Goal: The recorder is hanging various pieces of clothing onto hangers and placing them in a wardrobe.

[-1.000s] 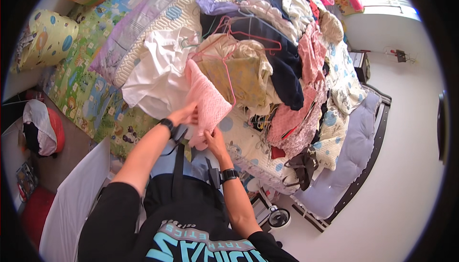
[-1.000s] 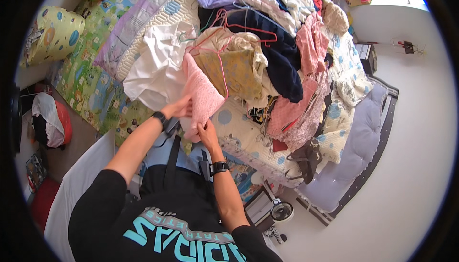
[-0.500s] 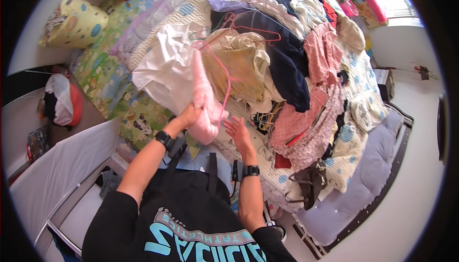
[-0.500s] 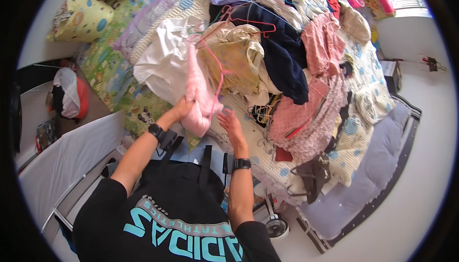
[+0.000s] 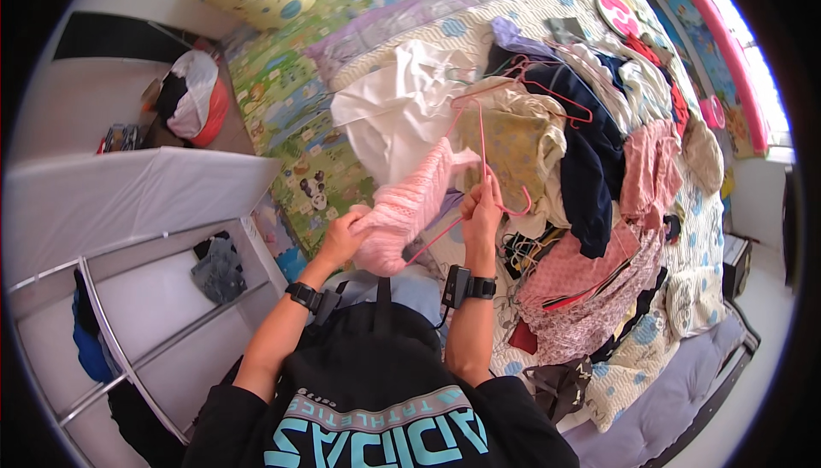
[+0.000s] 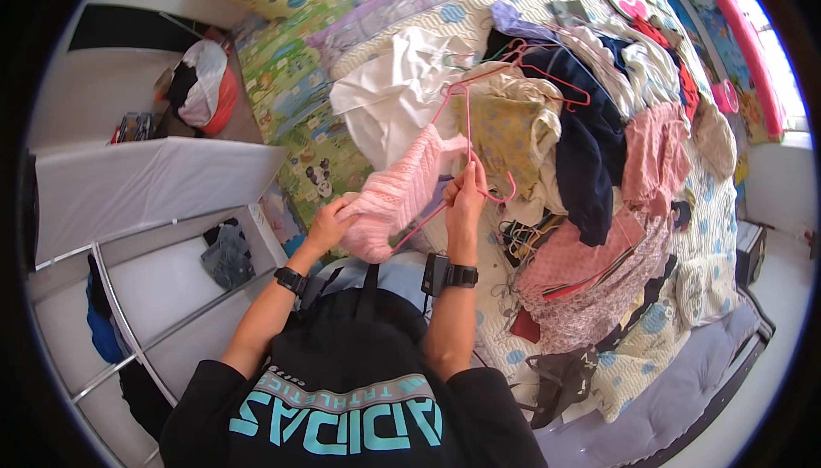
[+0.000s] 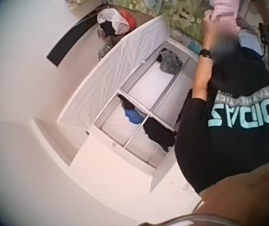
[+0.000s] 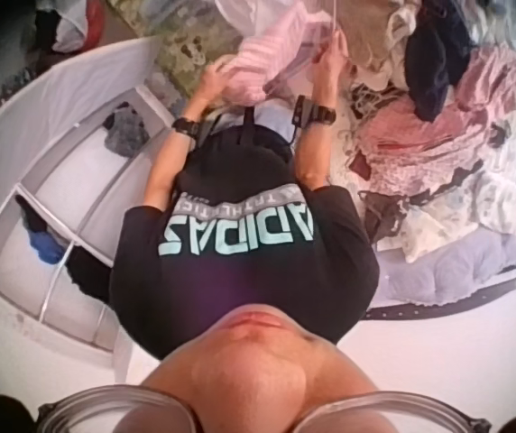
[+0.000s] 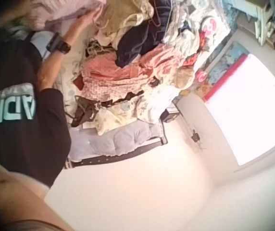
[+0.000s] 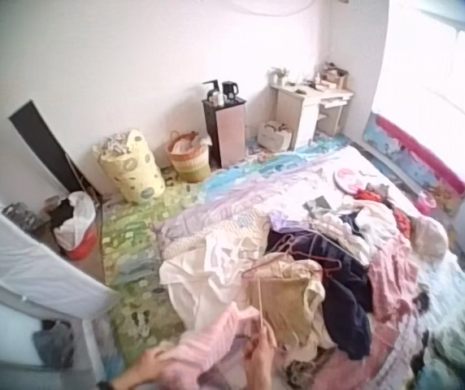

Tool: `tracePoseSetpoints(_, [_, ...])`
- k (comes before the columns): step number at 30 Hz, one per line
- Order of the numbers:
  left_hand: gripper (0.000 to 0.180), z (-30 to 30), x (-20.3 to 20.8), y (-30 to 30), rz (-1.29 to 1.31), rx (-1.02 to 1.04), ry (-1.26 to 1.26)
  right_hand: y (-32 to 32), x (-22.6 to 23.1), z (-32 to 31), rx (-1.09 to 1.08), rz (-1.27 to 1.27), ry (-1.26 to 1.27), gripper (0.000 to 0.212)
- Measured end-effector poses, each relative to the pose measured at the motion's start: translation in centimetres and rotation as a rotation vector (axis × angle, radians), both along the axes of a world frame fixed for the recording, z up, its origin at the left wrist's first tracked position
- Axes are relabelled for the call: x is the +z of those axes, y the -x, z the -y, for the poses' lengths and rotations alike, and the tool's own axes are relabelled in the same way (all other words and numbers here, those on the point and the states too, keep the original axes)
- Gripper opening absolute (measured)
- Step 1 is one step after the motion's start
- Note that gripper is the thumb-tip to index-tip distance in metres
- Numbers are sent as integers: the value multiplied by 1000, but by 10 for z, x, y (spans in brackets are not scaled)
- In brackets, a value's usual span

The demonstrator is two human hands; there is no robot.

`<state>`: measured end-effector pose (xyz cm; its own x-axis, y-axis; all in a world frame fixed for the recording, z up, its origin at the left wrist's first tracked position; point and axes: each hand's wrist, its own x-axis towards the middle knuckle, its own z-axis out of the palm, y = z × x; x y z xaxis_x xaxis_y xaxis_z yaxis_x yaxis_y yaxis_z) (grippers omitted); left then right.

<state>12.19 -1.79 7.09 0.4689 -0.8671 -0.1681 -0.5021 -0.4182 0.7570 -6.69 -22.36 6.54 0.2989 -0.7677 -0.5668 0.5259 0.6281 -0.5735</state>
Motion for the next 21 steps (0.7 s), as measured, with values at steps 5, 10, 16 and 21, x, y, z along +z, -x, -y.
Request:
tracePoseSetpoints(5, [24,-67,5,-36,-157,225,-182,-28,43,-16,222,-161,229,32])
tracePoseSetpoints(10, [28,-113,13,-28,-265,227,-66,-62,111,-55,414,-164,493,34])
tracePoseSetpoints(16, [35,-148,19,-41,-519,187,10,-76,213,-110,635,-132,855,29])
tracePoseSetpoints(21, [71,-123,35,-52,-511,216,284,-62,259,-146,611,80,908,29])
